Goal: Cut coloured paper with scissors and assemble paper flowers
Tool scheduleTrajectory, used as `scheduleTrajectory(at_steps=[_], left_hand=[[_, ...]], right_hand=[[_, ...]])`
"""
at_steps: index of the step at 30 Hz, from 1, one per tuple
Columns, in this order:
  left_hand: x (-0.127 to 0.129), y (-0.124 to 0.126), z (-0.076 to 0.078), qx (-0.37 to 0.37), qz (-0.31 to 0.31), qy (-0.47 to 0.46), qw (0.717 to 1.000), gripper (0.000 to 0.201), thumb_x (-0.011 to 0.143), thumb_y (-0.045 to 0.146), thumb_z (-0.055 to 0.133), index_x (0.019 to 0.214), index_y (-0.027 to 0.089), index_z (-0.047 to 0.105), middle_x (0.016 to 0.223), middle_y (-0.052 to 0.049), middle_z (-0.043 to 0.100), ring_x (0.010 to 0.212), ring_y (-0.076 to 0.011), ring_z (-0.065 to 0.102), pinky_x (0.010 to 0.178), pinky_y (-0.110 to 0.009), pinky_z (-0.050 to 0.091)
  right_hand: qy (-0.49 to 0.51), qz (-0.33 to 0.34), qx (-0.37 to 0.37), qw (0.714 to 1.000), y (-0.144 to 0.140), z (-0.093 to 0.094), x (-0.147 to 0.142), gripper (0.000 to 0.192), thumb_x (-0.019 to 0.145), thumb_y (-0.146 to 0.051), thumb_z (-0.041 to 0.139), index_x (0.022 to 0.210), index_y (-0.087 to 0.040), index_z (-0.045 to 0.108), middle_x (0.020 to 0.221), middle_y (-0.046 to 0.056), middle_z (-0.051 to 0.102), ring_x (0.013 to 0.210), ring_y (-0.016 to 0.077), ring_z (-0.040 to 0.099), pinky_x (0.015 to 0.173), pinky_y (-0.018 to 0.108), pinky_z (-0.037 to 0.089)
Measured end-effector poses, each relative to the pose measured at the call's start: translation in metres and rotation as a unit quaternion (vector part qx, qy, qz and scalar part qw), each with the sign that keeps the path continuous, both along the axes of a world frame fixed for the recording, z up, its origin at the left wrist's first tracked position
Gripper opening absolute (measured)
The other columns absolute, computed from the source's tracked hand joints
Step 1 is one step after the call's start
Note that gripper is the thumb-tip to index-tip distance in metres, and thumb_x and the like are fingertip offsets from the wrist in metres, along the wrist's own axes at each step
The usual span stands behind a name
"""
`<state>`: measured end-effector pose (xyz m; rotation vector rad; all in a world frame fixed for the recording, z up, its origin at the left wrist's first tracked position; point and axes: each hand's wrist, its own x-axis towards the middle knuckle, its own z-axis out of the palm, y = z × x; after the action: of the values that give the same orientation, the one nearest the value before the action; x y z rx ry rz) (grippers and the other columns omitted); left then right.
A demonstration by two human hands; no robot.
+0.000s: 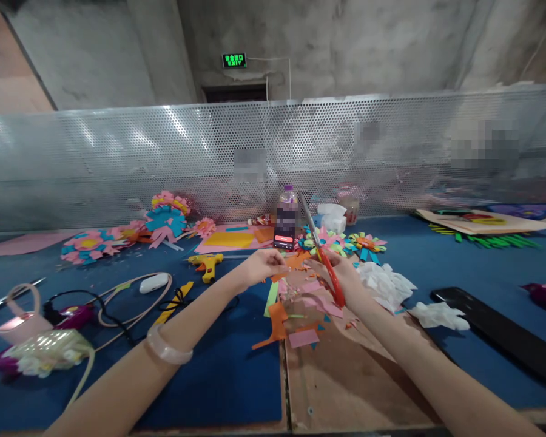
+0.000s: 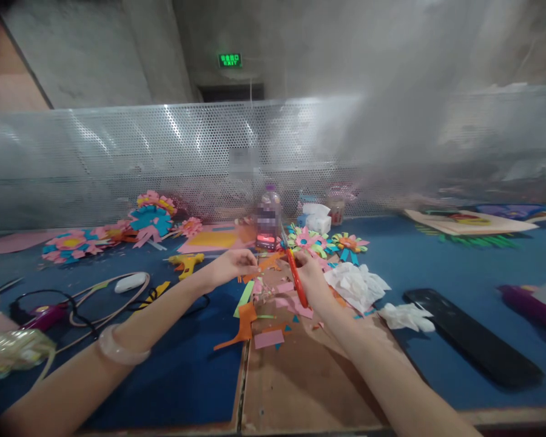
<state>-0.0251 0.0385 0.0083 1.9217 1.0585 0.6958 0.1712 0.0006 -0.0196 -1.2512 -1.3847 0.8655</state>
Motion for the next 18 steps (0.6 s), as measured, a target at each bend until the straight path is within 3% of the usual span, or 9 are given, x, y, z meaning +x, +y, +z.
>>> scheduleTrajectory(at_steps=[4, 7, 10, 13, 15, 18], left_hand=[[0.001, -0.019, -0.004, -0.040, -0.012, -0.065, 0.997, 0.024, 0.067, 0.036, 0.065, 0.075, 0.015, 0.057, 0.069, 0.000, 0.059, 0.061, -0.0092, 0.052, 0.058, -0.021, 0.038], [0.002, -0.028, -0.005, -0.072, -0.038, -0.088, 0.993, 0.022, 0.065, 0.030, 0.068, 0.078, 0.015, 0.058, 0.075, -0.002, 0.062, 0.068, -0.0110, 0.056, 0.065, -0.024, 0.041], [0.000, -0.031, -0.005, -0.088, -0.088, -0.057, 0.990, 0.024, 0.066, 0.030, 0.068, 0.081, 0.013, 0.061, 0.080, -0.004, 0.065, 0.074, -0.0150, 0.059, 0.071, -0.027, 0.043], [-0.004, -0.032, -0.005, -0.056, -0.115, -0.005, 0.992, 0.028, 0.071, 0.038, 0.063, 0.083, 0.013, 0.066, 0.082, -0.005, 0.066, 0.079, -0.0176, 0.059, 0.073, -0.027, 0.042], [-0.006, -0.034, -0.003, -0.046, -0.137, 0.018, 0.989, 0.032, 0.077, 0.042, 0.055, 0.090, 0.015, 0.067, 0.086, -0.005, 0.067, 0.082, -0.0178, 0.059, 0.074, -0.026, 0.042], [-0.009, -0.039, 0.002, -0.016, -0.161, 0.050, 0.986, 0.034, 0.085, 0.041, 0.043, 0.098, 0.020, 0.066, 0.095, -0.004, 0.066, 0.089, -0.0175, 0.058, 0.079, -0.027, 0.043]], right_hand=[[0.091, 0.018, 0.003, 0.996, -0.007, 0.001, -0.006, 0.034, 0.065, -0.044, 0.065, 0.086, -0.019, 0.056, 0.044, -0.007, 0.044, 0.034, 0.0076, 0.039, 0.033, 0.018, 0.029], [0.121, 0.017, -0.028, 0.992, -0.007, 0.002, -0.006, 0.032, 0.064, -0.041, 0.066, 0.083, -0.019, 0.054, 0.042, -0.008, 0.042, 0.032, 0.0067, 0.037, 0.032, 0.018, 0.028], [0.156, 0.016, -0.059, 0.986, -0.007, 0.003, -0.005, 0.030, 0.064, -0.039, 0.067, 0.080, -0.019, 0.051, 0.039, -0.010, 0.037, 0.029, 0.0055, 0.031, 0.030, 0.018, 0.023], [0.192, 0.061, -0.083, 0.976, -0.005, -0.001, -0.002, 0.029, 0.065, -0.040, 0.066, 0.067, -0.020, 0.044, 0.039, -0.009, 0.035, 0.031, 0.0053, 0.029, 0.031, 0.019, 0.022], [0.178, 0.089, -0.090, 0.976, -0.004, -0.004, 0.001, 0.035, 0.068, -0.044, 0.062, 0.060, -0.020, 0.038, 0.039, -0.008, 0.035, 0.032, 0.0053, 0.029, 0.032, 0.020, 0.023], [0.084, 0.069, -0.039, 0.993, -0.005, -0.008, 0.004, 0.037, 0.068, -0.048, 0.059, 0.055, -0.020, 0.039, 0.039, -0.005, 0.039, 0.034, 0.0069, 0.032, 0.034, 0.022, 0.028]])
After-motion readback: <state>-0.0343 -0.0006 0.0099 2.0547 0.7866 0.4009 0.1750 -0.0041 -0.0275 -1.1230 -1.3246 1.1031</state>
